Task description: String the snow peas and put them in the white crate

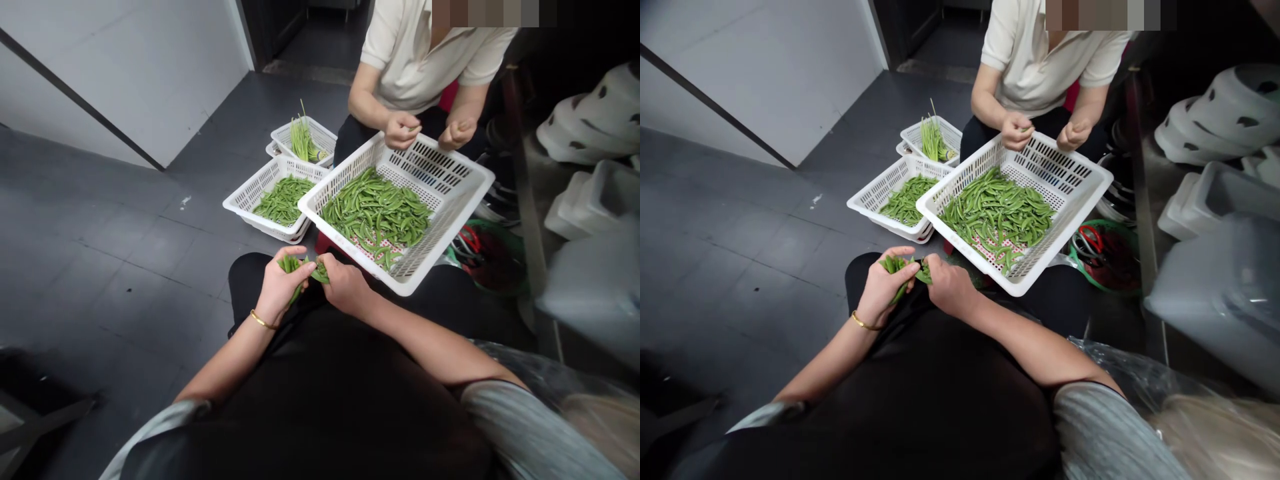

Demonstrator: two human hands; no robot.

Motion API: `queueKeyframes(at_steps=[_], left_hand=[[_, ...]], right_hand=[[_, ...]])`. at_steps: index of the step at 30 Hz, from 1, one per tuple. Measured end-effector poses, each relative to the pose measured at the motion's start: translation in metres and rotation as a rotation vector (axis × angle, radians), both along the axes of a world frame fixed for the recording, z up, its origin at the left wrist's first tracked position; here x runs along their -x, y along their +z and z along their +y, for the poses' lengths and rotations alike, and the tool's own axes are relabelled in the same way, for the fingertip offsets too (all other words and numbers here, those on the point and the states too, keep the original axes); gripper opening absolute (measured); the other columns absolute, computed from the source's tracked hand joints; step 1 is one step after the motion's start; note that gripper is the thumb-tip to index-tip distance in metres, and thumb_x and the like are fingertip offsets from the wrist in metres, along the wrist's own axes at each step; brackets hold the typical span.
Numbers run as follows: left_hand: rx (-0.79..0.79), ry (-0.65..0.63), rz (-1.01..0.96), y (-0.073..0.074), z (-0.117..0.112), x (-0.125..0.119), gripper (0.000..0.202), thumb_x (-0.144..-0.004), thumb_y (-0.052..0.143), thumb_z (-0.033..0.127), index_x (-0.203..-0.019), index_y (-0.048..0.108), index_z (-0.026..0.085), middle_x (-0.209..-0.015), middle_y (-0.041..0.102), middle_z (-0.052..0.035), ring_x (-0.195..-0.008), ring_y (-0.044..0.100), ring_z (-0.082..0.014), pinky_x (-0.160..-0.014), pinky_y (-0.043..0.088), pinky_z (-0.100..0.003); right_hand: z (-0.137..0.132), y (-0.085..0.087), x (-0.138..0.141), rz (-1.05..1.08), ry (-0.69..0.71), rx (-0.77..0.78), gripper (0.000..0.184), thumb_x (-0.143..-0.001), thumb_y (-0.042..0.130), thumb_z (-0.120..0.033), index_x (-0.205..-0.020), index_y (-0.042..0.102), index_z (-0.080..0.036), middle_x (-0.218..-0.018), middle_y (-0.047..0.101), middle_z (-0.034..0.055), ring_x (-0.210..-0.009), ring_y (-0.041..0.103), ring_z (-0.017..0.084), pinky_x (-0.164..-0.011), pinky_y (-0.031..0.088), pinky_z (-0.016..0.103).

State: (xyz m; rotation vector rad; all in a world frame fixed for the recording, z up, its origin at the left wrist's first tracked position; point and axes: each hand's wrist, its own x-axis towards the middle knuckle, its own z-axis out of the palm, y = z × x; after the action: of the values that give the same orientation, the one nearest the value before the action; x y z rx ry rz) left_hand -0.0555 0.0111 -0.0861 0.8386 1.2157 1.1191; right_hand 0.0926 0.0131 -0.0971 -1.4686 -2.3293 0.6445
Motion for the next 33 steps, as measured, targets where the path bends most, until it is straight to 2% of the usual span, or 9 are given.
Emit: queueKeyframes(at_steps=[3, 5, 10, 12, 17, 23, 28, 30, 33], left_hand=[[0.051, -0.033, -0.13, -0.004, 0.002, 0.002, 0.03, -0.062, 0.077, 0.03, -0.072, 0.055, 0.013, -0.043, 0.049, 0.0051, -0.035, 0.042, -0.0064, -0.036, 0.032, -0.018], [0.044, -0.067, -0.184, -0.002, 0.003, 0.007, 0.029, -0.062, 0.077, 0.029, -0.069, 0.054, 0.013, -0.042, 0.048, 0.0047, -0.034, 0.041, -0.0063, -0.036, 0.032, -0.018], [0.096, -0.337, -0.263, 0.007, 0.006, 0.017, 0.028, -0.06, 0.078, 0.029, -0.07, 0.061, 0.01, -0.042, 0.048, 0.0033, -0.033, 0.041, -0.0058, -0.033, 0.029, -0.017], [0.129, -0.399, -0.273, 0.008, 0.006, 0.016, 0.029, -0.059, 0.079, 0.03, -0.071, 0.062, 0.01, -0.044, 0.05, 0.0024, -0.033, 0.041, -0.0058, -0.032, 0.029, -0.016], [0.169, -0.445, -0.274, 0.01, 0.005, 0.015, 0.027, -0.059, 0.078, 0.029, -0.07, 0.062, 0.01, -0.045, 0.052, 0.0019, -0.032, 0.042, -0.0058, -0.03, 0.029, -0.015], [0.272, -0.573, -0.297, 0.005, 0.004, 0.016, 0.027, -0.058, 0.078, 0.03, -0.068, 0.062, 0.01, -0.045, 0.053, 0.0, -0.031, 0.042, -0.0067, -0.029, 0.027, -0.016], [0.268, -0.406, -0.44, -0.008, 0.002, 0.003, 0.029, -0.061, 0.076, 0.032, -0.065, 0.055, 0.013, -0.039, 0.042, 0.0053, -0.03, 0.034, -0.0039, -0.03, 0.024, -0.014], [0.229, -0.303, -0.436, -0.01, 0.004, 0.005, 0.029, -0.064, 0.075, 0.032, -0.065, 0.053, 0.013, -0.039, 0.041, 0.0061, -0.031, 0.034, -0.0034, -0.032, 0.023, -0.014], [0.07, -0.108, -0.295, -0.008, 0.009, 0.019, 0.026, -0.065, 0.075, 0.03, -0.068, 0.055, 0.013, -0.04, 0.045, 0.0048, -0.033, 0.038, -0.0055, -0.034, 0.028, -0.016]], right_hand=[[0.005, -0.001, -0.008, -0.017, 0.013, -0.035, 0.024, -0.086, 0.041, -0.014, -0.109, 0.049, -0.012, -0.094, 0.066, 0.0138, -0.081, 0.064, 0.022, -0.064, 0.044, 0.027], [0.012, -0.001, -0.02, 0.046, -0.004, 0.006, 0.025, -0.084, 0.042, -0.011, -0.107, 0.052, -0.012, -0.095, 0.066, 0.0131, -0.082, 0.063, 0.022, -0.068, 0.044, 0.029], [0.026, 0.015, -0.036, 0.562, 0.021, 0.218, 0.014, -0.084, 0.055, -0.028, -0.092, 0.06, -0.017, -0.089, 0.067, 0.004, -0.078, 0.061, 0.015, -0.071, 0.045, 0.025], [0.025, 0.022, -0.032, 0.663, 0.074, 0.233, 0.015, -0.081, 0.06, -0.03, -0.089, 0.062, -0.017, -0.086, 0.066, 0.0025, -0.076, 0.06, 0.013, -0.07, 0.046, 0.024], [0.022, 0.032, -0.025, 0.594, 0.213, 0.065, 0.009, -0.082, 0.06, -0.026, -0.08, 0.064, -0.018, -0.076, 0.062, 0.0014, -0.069, 0.056, 0.011, -0.066, 0.044, 0.023], [0.025, 0.036, -0.029, 0.475, 0.411, -0.009, 0.006, -0.082, 0.056, -0.02, -0.08, 0.061, -0.018, -0.075, 0.063, 0.0013, -0.068, 0.057, 0.011, -0.065, 0.043, 0.022], [0.014, 0.024, -0.023, 0.264, 0.229, -0.349, 0.013, -0.08, 0.052, -0.024, -0.071, 0.059, -0.018, -0.066, 0.059, 0.0032, -0.061, 0.053, 0.013, -0.055, 0.039, 0.023], [0.012, 0.024, -0.028, 0.279, 0.145, -0.397, 0.011, -0.079, 0.051, -0.022, -0.072, 0.059, -0.019, -0.067, 0.059, 0.0034, -0.062, 0.054, 0.013, -0.057, 0.04, 0.024], [0.013, 0.033, -0.048, 0.398, -0.007, -0.408, 0.009, -0.075, 0.051, -0.016, -0.075, 0.059, -0.02, -0.07, 0.06, 0.0027, -0.065, 0.055, 0.014, -0.061, 0.043, 0.025]])
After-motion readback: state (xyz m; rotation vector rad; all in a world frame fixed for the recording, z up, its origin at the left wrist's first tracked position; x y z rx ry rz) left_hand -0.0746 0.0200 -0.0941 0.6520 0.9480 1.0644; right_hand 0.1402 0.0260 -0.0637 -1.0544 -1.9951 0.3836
